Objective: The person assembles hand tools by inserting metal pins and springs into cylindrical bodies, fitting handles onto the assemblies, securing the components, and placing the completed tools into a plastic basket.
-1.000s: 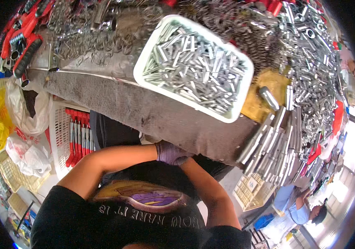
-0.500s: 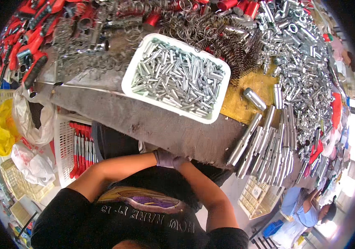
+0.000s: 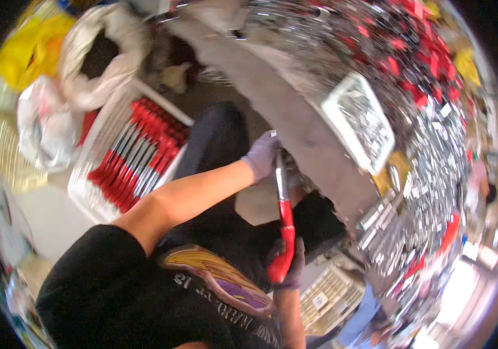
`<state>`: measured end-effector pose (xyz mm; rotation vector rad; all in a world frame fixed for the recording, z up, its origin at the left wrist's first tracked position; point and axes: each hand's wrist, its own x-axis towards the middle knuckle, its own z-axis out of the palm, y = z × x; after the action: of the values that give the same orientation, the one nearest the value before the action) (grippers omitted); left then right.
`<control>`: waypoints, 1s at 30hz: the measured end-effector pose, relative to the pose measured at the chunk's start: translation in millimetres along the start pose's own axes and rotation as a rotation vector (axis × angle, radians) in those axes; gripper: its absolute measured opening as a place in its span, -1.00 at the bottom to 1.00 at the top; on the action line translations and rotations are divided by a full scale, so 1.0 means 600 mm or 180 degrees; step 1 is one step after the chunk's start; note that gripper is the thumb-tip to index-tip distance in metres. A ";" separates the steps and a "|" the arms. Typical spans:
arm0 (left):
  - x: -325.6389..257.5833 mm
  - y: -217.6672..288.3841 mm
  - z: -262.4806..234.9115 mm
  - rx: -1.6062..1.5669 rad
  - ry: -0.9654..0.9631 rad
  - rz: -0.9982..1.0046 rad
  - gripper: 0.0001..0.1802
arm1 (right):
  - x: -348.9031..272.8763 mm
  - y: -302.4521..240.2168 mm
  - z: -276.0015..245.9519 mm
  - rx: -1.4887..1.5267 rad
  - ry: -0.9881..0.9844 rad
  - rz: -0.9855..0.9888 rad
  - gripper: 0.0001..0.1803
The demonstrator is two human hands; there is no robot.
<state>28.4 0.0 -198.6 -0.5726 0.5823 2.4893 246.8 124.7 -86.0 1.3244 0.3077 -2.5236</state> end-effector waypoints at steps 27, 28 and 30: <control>-0.287 0.286 -0.672 0.5438 0.1888 0.1132 -0.30 | 0.121 0.241 0.266 -0.4678 -0.1832 -0.0106 -0.56; -0.268 0.293 -0.706 0.5667 0.1967 0.1015 -0.27 | 0.117 0.226 0.261 -0.4785 -0.1630 -0.0355 -0.57; -0.219 0.274 -0.657 0.6437 0.2026 0.0589 -0.25 | 0.112 0.200 0.240 -0.4922 -0.1242 -0.0741 -0.58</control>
<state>146.9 -375.8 -408.8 -0.3174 2.6936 0.6562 140.0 -42.2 -68.5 0.1526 1.8249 -1.6261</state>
